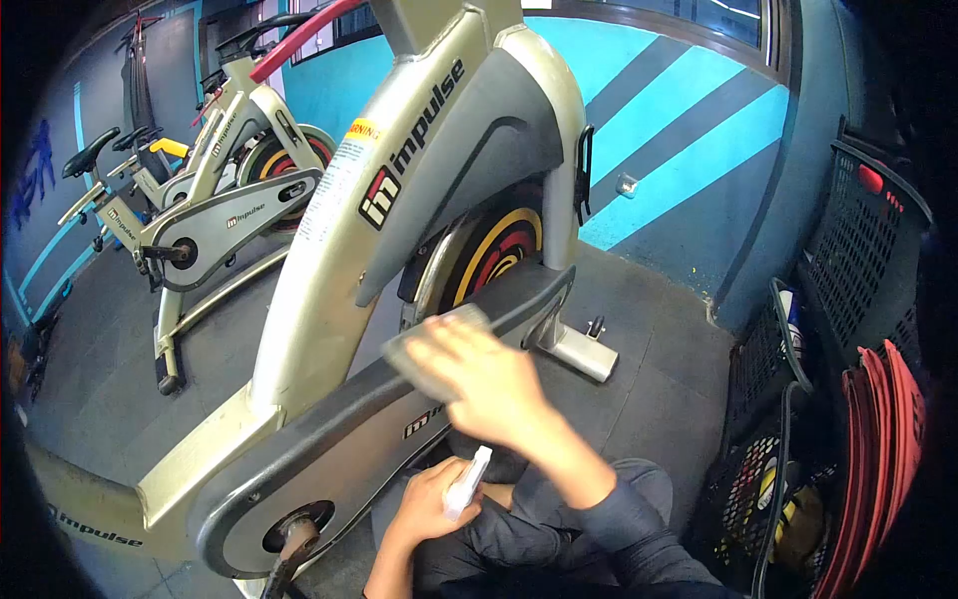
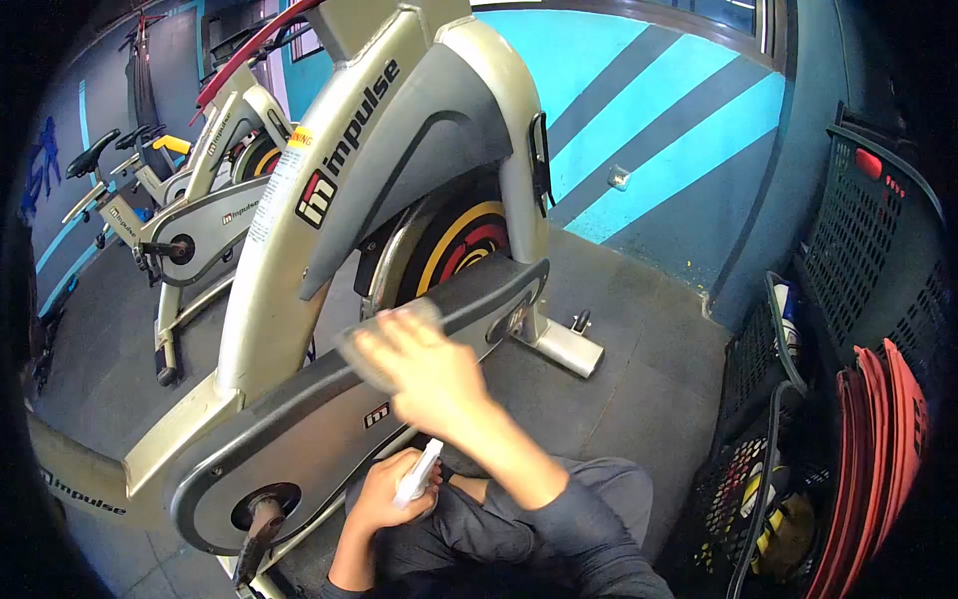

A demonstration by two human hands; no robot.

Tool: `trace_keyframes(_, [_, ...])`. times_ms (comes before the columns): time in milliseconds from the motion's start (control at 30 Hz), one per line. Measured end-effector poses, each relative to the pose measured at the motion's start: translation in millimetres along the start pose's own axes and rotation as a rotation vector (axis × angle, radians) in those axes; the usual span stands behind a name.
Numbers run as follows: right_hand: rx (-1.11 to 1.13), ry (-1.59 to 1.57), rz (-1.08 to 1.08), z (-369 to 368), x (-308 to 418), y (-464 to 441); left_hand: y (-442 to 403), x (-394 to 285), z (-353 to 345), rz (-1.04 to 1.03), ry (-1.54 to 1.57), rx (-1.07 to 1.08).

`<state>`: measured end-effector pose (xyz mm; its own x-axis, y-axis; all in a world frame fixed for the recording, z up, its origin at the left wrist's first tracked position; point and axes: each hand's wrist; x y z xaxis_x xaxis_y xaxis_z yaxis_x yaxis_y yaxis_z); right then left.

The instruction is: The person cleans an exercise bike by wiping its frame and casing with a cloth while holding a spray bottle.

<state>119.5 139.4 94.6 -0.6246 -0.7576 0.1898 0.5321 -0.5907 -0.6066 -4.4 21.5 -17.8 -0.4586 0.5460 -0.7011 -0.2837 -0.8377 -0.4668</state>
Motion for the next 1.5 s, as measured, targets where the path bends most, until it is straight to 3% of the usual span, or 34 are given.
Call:
trace_keyframes(167, [-0.015,-0.144,0.072,-9,41,0,6,12,-4,-0.064,-0.093,-0.008])
trace_keyframes(267, [-0.014,-0.309,0.097,-8,19,2,-1,1,1,0.003,-0.091,-0.021])
trace_keyframes(567, [-0.003,0.057,-0.188,1,-106,0,-6,3,3,0.003,-0.018,-0.007])
trace_keyframes(733, [-0.021,-0.005,-0.307,0,-157,-9,-3,5,2,-0.033,-0.030,-0.011])
trace_keyframes(900, [-0.041,0.067,-0.363,1,-127,-5,-1,4,1,-0.057,-0.002,-0.016])
trace_keyframes(1233, [0.068,-0.105,0.047,2,20,7,-1,5,-4,0.008,-0.063,0.001])
trace_keyframes(1433, [0.015,-0.261,0.032,-6,12,7,0,9,1,-0.021,-0.020,-0.016])
trace_keyframes(1500, [0.023,-0.110,0.037,-7,-8,4,-1,9,4,-0.023,-0.015,-0.010])
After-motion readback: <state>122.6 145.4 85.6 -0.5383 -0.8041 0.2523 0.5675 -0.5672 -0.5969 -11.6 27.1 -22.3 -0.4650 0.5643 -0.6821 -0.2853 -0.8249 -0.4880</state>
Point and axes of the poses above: each hand's wrist, its own y-axis away from the middle knuckle, its own z-axis out of the back of the hand, x = y × z, and after that the axes turned 11 degrees about -z, right-handed
